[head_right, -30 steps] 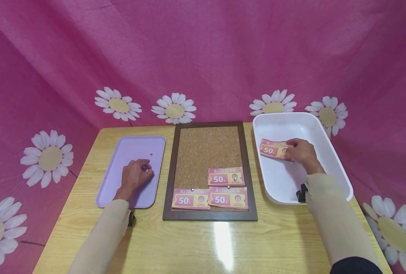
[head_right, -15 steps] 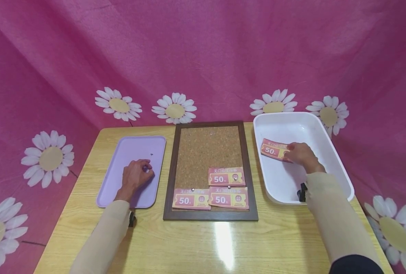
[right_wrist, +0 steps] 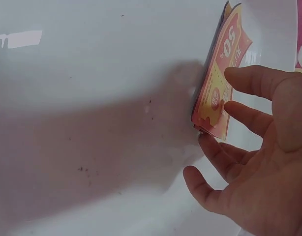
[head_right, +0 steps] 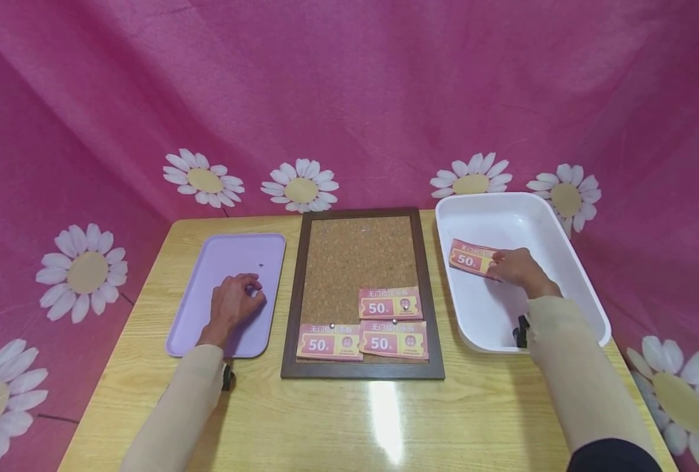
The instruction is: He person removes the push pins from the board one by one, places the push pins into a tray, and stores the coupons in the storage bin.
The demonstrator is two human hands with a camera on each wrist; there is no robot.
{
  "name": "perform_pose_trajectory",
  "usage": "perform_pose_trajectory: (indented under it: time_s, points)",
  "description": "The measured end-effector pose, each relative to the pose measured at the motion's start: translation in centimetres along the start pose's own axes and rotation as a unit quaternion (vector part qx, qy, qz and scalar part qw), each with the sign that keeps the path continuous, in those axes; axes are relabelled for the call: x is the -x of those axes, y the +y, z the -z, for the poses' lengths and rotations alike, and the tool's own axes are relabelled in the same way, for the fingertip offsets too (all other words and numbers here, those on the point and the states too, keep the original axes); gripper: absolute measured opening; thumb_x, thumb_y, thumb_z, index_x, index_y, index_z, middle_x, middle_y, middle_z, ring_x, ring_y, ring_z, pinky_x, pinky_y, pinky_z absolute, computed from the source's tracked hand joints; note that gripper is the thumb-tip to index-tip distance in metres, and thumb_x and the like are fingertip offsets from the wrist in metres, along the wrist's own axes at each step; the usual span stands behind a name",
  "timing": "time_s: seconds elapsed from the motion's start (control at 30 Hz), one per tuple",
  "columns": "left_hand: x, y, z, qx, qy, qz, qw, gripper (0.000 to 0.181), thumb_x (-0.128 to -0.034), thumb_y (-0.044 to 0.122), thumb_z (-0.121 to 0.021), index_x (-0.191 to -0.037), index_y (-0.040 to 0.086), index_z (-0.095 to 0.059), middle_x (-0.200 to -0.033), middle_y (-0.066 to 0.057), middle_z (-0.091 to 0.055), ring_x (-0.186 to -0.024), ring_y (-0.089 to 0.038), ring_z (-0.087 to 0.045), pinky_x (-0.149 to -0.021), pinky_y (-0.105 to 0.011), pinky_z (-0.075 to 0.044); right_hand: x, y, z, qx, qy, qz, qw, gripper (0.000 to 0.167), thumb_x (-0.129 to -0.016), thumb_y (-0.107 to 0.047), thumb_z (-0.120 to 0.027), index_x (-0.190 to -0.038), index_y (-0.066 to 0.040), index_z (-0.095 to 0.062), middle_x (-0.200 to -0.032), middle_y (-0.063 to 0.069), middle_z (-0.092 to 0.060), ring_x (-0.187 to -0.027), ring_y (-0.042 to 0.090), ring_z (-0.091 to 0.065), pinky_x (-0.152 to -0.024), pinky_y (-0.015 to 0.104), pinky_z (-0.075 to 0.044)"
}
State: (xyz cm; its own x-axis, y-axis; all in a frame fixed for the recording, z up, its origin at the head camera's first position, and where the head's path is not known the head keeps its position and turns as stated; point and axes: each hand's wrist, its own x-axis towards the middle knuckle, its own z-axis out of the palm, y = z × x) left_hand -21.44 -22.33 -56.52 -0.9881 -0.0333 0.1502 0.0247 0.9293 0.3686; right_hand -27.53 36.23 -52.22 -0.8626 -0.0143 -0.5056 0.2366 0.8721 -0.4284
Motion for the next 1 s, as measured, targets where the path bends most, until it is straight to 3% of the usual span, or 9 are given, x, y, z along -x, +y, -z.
perform_pose_trajectory:
  time_s: [0.17, 0.33, 0.53, 0.7, 0.83, 1.0]
  points:
    - [0.0, 0.2, 0.1, 0.000, 0.002, 0.003, 1.0000, 0.022, -0.0773, 0.029, -0.064, -0.092, 0.016, -0.072, -0.108, -0.005, -0.072, -0.095, -0.029, -0.060, -0.080, -0.048, -0.043, 0.2, -0.1, 0.1, 0.022, -0.004, 0.002, 0.9997, 0.067, -0.091, -0.032, -0.053, -0.143, 0.006, -0.033, -0.135, 0.039, -0.028, -0.112, 0.047, -0.036, -0.099, 0.062, -0.031]
    - [-0.1, 0.4, 0.3, -0.006, -0.009, 0.011, 0.9999, 0.031, -0.0821, 0.032, -0.062, -0.105, 0.015, -0.071, -0.106, -0.007, -0.072, -0.095, -0.029, -0.059, -0.081, -0.046, -0.043, 0.5, -0.2, 0.2, 0.037, -0.010, -0.004, 0.9993, 0.082, -0.090, -0.042, -0.053, -0.150, 0.001, -0.018, -0.141, 0.041, -0.016, -0.116, 0.053, -0.033, -0.102, 0.070, -0.027]
    - [-0.5, 0.7, 0.3, -0.001, -0.006, 0.003, 1.0000, 0.043, -0.0878, 0.036, -0.058, -0.124, 0.013, -0.064, -0.119, -0.011, -0.069, -0.106, -0.034, -0.057, -0.087, -0.049, -0.043, 0.9, -0.5, 0.2, 0.039, 0.008, 0.011, 0.9992, 0.098, -0.092, -0.056, -0.049, -0.152, -0.003, 0.007, -0.151, 0.040, 0.008, -0.136, 0.063, -0.005, -0.106, 0.074, -0.011]
    - [-1.0, 1.4, 0.6, -0.008, 0.017, -0.009, 0.9998, 0.050, -0.0910, 0.044, -0.053, -0.131, 0.014, -0.059, -0.136, -0.012, -0.059, -0.122, -0.036, -0.049, -0.099, -0.053, -0.037, 1.1, -0.9, 0.1, 0.026, 0.030, 0.027, 0.9988, 0.102, -0.090, -0.067, -0.042, -0.151, -0.009, 0.017, -0.153, 0.033, 0.019, -0.140, 0.057, 0.010, -0.107, 0.074, -0.002]
    - [-1.4, 2.1, 1.1, -0.018, 0.013, -0.009, 0.9997, 0.057, -0.0942, 0.051, -0.045, -0.141, 0.018, -0.049, -0.148, -0.013, -0.045, -0.134, -0.037, -0.039, -0.109, -0.057, -0.026, 1.4, -1.3, 0.1, 0.026, 0.046, 0.028, 0.9982, 0.102, -0.088, -0.074, -0.035, -0.151, -0.014, 0.018, -0.153, 0.029, 0.024, -0.141, 0.056, 0.013, -0.104, 0.077, -0.001]
    - [-1.7, 2.8, 1.6, -0.031, -0.017, 0.003, 0.9994, 0.064, -0.0947, 0.056, -0.039, -0.149, 0.022, -0.037, -0.156, -0.012, -0.034, -0.141, -0.036, -0.030, -0.113, -0.061, -0.017, 1.7, -2.2, 0.1, 0.052, 0.066, 0.038, 0.9957, 0.100, -0.088, -0.074, -0.032, -0.152, -0.013, 0.016, -0.155, 0.030, 0.019, -0.141, 0.056, 0.008, -0.101, 0.080, -0.003]
